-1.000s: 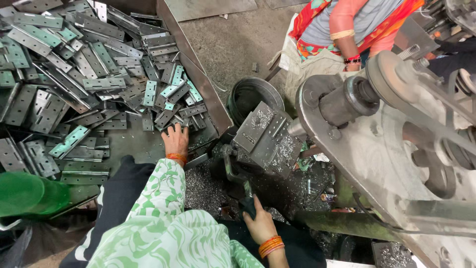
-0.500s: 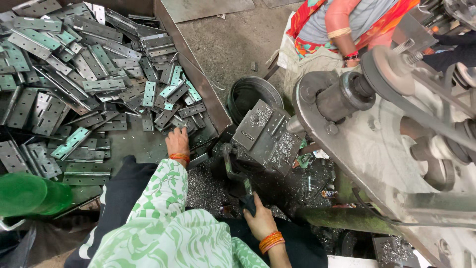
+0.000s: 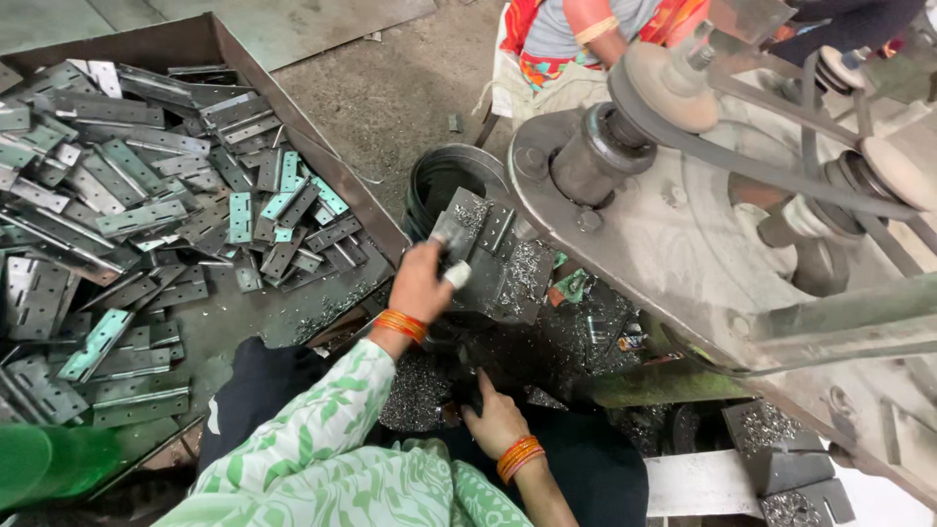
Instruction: The person places metal L-brackets into a press machine, operates the machine to punch holes or shape them, and then removes them to a collection bin.
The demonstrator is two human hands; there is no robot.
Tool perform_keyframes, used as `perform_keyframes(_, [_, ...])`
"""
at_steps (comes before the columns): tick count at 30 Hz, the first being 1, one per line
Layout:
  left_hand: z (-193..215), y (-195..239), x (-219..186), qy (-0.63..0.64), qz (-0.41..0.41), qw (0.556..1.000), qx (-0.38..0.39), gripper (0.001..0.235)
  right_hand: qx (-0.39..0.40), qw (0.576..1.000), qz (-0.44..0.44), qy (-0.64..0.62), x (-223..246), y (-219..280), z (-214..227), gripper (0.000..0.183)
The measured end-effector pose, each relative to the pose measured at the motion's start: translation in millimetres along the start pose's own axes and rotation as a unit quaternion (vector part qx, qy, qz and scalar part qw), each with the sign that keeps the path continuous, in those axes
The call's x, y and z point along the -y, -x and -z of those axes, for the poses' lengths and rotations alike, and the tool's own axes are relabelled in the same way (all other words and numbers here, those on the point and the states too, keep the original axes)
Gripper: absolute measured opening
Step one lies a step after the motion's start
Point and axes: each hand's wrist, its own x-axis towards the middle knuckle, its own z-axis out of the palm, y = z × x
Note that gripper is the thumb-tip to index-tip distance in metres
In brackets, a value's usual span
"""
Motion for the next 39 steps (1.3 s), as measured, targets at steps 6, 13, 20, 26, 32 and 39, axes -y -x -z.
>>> perform_keyframes(6, [-28,30,-40,-0.263,-0.183,0.885,0.337,0.048,0.009,1.0,-0.023,-0.006,4,1,0,0.082])
perform_keyframes(13, [-32,15,-2,-0.284,-0.198,0.919,0.187,0.059,0.005,1.0,-0.012,0.013,1,-3,-2,0.082])
perform_keyframes(20, [-28,32,-27,-0.378,-0.179,0.858,0.297,0.046,0.013,0.999,-0.021,0.021,4,-4,0,0.083])
perform_keyframes(26, [-37,22,-8,-0.351,-0.16,0.89,0.242,0.038,-0.004,1.0,-0.001,0.016,-1,-6,-6,0.083])
perform_keyframes(32, [-46,5,-15,-0.38,-0.141,0.877,0.258,0.035,0.008,0.999,-0.008,0.032,7,-2,0,0.086])
perform_keyframes(39, [-54,3,-13,-0.372,-0.152,0.888,0.224,0.034,-0.032,0.999,-0.04,-0.004,-18,-3,-54,0.093])
